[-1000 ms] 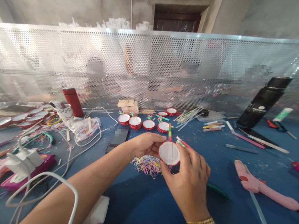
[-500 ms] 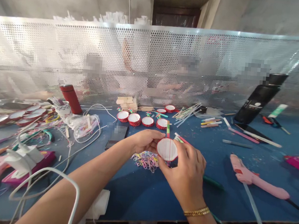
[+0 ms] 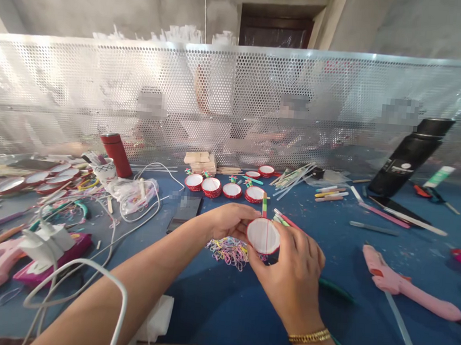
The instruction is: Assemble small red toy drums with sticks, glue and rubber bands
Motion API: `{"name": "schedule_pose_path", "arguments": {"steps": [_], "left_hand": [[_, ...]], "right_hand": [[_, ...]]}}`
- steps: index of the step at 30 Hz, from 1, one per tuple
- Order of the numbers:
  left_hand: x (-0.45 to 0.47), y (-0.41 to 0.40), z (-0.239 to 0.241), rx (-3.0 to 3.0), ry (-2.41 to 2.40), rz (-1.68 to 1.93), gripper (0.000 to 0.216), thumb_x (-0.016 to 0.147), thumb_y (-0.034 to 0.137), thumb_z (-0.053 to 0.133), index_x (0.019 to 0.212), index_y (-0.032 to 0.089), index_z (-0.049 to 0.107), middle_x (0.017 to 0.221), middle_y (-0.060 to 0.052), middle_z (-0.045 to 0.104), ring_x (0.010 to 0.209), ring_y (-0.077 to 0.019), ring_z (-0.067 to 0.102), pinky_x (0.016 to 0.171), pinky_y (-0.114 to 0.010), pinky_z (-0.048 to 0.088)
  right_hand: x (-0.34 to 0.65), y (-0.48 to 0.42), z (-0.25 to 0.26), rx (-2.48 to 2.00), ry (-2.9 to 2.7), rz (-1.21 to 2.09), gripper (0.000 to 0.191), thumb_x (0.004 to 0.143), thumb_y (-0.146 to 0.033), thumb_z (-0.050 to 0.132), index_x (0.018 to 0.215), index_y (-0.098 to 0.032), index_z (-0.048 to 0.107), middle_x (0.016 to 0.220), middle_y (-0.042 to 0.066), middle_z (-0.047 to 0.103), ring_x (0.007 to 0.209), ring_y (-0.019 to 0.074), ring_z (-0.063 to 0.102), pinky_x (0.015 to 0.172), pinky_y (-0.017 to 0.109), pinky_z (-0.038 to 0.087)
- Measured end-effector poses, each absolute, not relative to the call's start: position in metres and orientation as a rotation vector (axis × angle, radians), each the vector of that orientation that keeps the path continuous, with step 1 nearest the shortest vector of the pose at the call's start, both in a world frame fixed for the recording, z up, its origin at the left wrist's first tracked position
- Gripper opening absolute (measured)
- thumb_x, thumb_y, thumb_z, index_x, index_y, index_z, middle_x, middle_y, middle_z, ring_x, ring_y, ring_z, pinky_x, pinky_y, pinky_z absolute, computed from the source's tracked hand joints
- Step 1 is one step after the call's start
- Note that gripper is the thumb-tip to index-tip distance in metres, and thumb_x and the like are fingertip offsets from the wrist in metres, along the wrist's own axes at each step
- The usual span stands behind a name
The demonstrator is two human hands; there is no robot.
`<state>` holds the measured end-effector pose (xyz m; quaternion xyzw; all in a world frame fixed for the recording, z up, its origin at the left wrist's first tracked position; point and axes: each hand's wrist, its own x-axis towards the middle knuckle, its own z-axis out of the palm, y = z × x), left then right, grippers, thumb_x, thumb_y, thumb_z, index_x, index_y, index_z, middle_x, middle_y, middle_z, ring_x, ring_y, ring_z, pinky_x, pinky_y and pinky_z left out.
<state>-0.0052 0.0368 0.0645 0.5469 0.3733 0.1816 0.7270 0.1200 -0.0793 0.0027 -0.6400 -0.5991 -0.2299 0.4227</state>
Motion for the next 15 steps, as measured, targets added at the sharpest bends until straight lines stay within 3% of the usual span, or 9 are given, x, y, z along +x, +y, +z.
{"name": "schedule_pose_path", "arguments": {"steps": [15], "left_hand": [[-0.0053,0.0361,0.0627,1.237,0.825,0.406,0.036,0.06,0.037,0.084,0.082,0.014,0.067,0.069,-0.001,0.065,0.06,-0.0127,0.06,0.063,-0.027,0.048]], "right_hand": [[0.119,-0.0777,-0.0002,-1.594,-1.502,-0.625,0.052,0.086,-0.054,0.062,0.12,-0.015,0.06,0.11,0.016,0.065,0.105,0.0329,0.055,0.094,0.047,0.034]]}}
